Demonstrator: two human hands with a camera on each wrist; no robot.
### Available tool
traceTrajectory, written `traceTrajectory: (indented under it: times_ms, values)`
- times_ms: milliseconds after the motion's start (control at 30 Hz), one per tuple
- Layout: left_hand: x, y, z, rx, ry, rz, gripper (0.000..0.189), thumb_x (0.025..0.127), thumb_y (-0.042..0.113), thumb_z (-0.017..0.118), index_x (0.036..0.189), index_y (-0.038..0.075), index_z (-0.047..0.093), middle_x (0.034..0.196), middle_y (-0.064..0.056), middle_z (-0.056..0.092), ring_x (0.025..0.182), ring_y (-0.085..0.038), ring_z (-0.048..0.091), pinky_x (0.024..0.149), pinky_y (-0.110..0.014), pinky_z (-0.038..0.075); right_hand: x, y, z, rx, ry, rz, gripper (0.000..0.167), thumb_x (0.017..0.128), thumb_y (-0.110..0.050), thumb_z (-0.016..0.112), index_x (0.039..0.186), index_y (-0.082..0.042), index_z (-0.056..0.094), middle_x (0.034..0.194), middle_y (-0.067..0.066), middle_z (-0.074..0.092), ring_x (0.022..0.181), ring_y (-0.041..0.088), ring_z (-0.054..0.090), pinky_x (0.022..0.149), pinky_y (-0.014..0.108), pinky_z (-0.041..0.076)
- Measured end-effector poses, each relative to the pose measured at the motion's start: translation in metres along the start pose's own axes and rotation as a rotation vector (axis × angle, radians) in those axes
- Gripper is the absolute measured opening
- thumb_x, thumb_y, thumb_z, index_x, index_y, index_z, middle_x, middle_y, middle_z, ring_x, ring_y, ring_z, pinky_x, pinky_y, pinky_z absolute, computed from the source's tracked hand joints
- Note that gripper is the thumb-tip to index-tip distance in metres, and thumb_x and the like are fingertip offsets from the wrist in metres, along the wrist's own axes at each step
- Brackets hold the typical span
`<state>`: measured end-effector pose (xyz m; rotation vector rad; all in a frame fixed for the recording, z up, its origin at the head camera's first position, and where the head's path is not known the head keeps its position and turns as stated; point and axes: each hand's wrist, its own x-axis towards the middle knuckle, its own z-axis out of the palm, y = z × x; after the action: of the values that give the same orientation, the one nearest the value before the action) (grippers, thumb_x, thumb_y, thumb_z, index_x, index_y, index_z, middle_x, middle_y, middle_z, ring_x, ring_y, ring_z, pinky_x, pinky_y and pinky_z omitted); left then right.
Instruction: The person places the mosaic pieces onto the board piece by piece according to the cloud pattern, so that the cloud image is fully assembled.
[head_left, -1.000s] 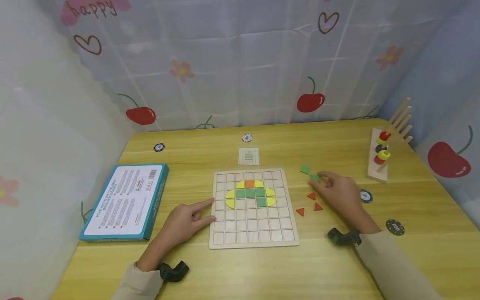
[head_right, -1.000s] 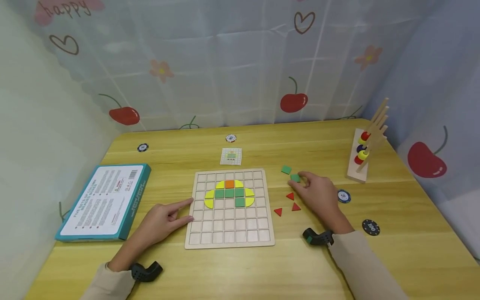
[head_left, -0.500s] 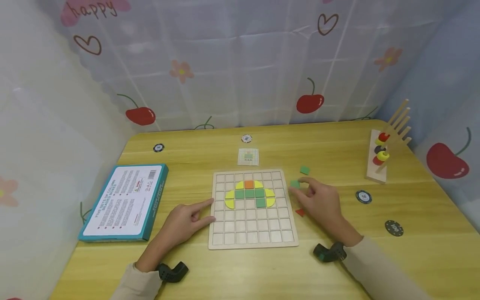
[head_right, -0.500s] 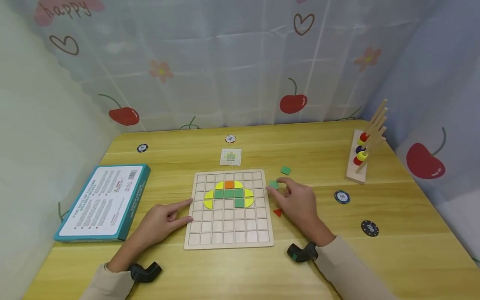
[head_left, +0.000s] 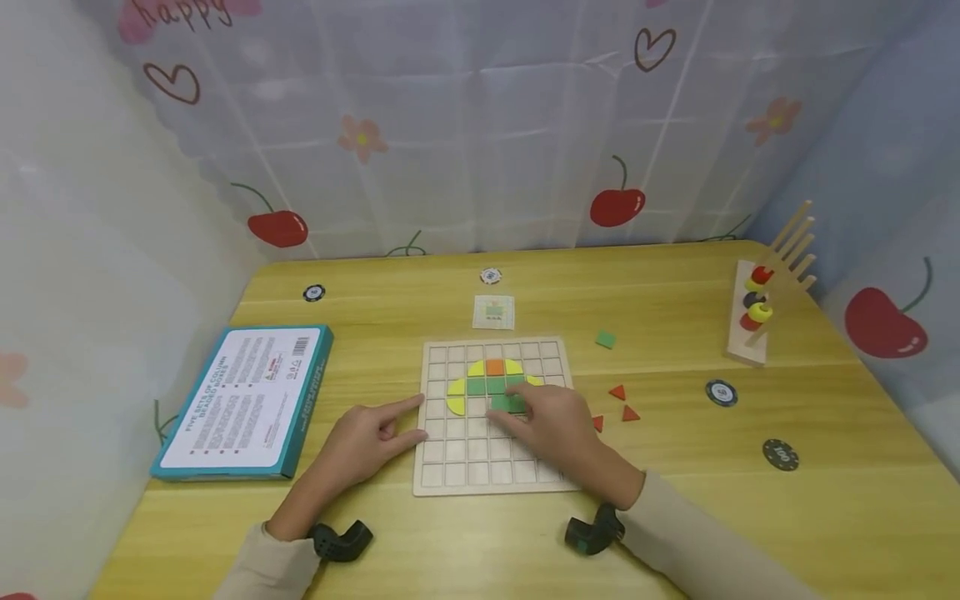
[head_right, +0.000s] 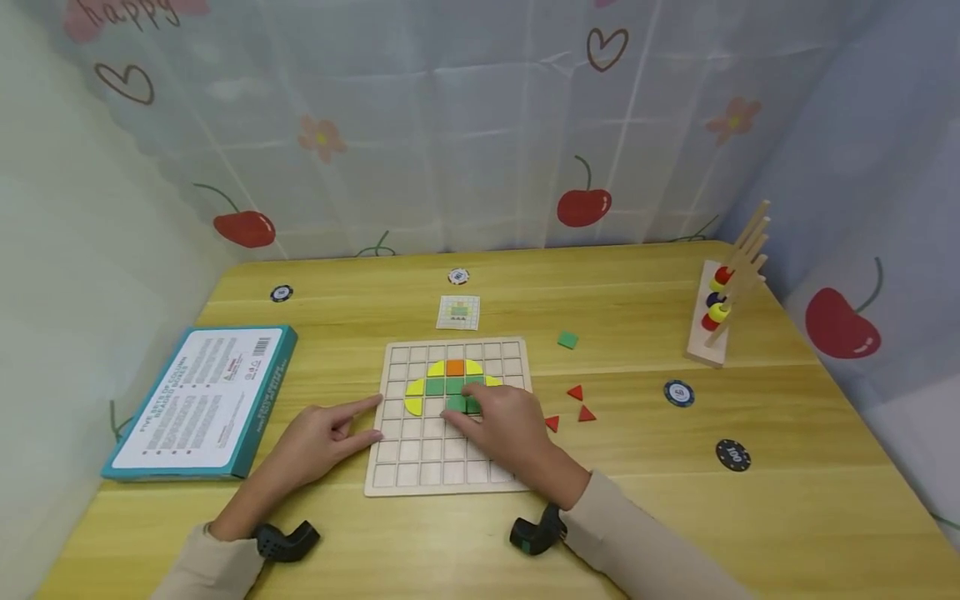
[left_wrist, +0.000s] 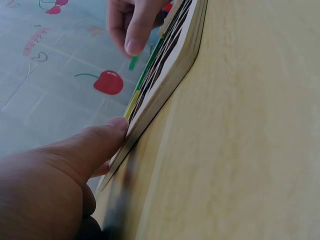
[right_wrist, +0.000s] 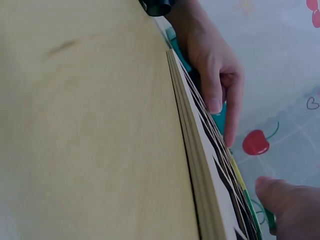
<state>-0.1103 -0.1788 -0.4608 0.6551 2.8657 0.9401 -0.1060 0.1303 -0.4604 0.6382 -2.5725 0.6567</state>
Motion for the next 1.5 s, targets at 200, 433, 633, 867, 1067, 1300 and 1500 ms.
traceTrajectory:
  times_ms: [200, 433, 633, 867, 1067, 1300, 1500]
  values:
    - [0.0, -0.001, 0.003, -0.008, -0.009, -0.009, 0.056, 0.091, 0.053, 0.073, 0.138, 0.024, 0.067, 0.054, 0.015, 0.038, 0.047, 0.0, 0.028, 0.049, -0.023, 0.03, 0.003, -0.004, 0.008, -0.068, -0.08, 0.047, 0.044, 0.083, -0.051, 0.083, 0.104, -0.014, 0.078, 0.065, -0.009, 0.059, 0.053, 0.004, 0.04, 0.045, 0.021, 0.026]
    - [0.0, 0.0, 0.003, 0.001, -0.005, -0.009, 0.055, 0.091, 0.052, 0.074, 0.138, 0.025, 0.067, 0.053, 0.015, 0.038, 0.047, 0.0, 0.028, 0.049, -0.023, 0.029, 0.001, -0.002, 0.009, -0.061, -0.049, -0.001, 0.041, 0.082, -0.048, 0.085, 0.103, -0.013, 0.078, 0.066, -0.007, 0.062, 0.052, 0.004, 0.044, 0.045, 0.021, 0.03]
    - [-0.001, 0.0, 0.003, 0.008, -0.001, -0.005, 0.056, 0.091, 0.052, 0.074, 0.139, 0.025, 0.067, 0.053, 0.015, 0.038, 0.047, 0.0, 0.028, 0.049, -0.023, 0.029, -0.004, 0.001, 0.006, 0.004, -0.008, -0.11, 0.024, 0.085, -0.034, 0.085, 0.102, -0.016, 0.083, 0.087, -0.003, 0.078, 0.077, 0.01, 0.073, 0.064, 0.027, 0.056]
    - [-0.001, 0.0, 0.0, 0.019, 0.008, -0.004, 0.056, 0.091, 0.052, 0.074, 0.138, 0.025, 0.067, 0.053, 0.015, 0.038, 0.048, 0.0, 0.028, 0.049, -0.023, 0.029, -0.006, 0.003, 0.005, 0.035, -0.016, -0.134, 0.021, 0.088, -0.03, 0.083, 0.104, -0.017, 0.084, 0.092, -0.003, 0.078, 0.082, 0.012, 0.074, 0.066, 0.03, 0.058]
    - [-0.001, 0.001, 0.0, 0.017, 0.014, 0.01, 0.055, 0.091, 0.051, 0.074, 0.138, 0.024, 0.067, 0.053, 0.016, 0.037, 0.048, 0.001, 0.027, 0.049, -0.022, 0.028, -0.009, 0.013, -0.004, 0.106, 0.033, -0.11, 0.019, 0.086, -0.025, 0.084, 0.103, -0.015, 0.084, 0.081, -0.006, 0.076, 0.065, 0.003, 0.063, 0.056, 0.024, 0.049]
    - [0.0, 0.001, 0.001, 0.016, 0.015, 0.015, 0.054, 0.091, 0.051, 0.074, 0.138, 0.024, 0.068, 0.053, 0.017, 0.036, 0.048, 0.001, 0.026, 0.049, -0.022, 0.027, -0.004, 0.079, -0.039, 0.06, 0.121, 0.159, 0.022, 0.092, -0.025, 0.078, 0.11, -0.012, 0.08, 0.054, -0.011, 0.044, 0.045, 0.004, 0.034, 0.043, 0.025, 0.028]
    - [0.0, 0.0, 0.001, 0.013, 0.012, 0.004, 0.054, 0.091, 0.051, 0.075, 0.138, 0.024, 0.068, 0.053, 0.016, 0.036, 0.048, 0.001, 0.026, 0.049, -0.022, 0.027, -0.001, 0.131, -0.057, 0.047, 0.019, 0.409, 0.038, 0.097, -0.036, 0.072, 0.122, -0.007, 0.073, 0.054, -0.003, 0.043, 0.043, 0.013, 0.037, 0.042, 0.03, 0.028]
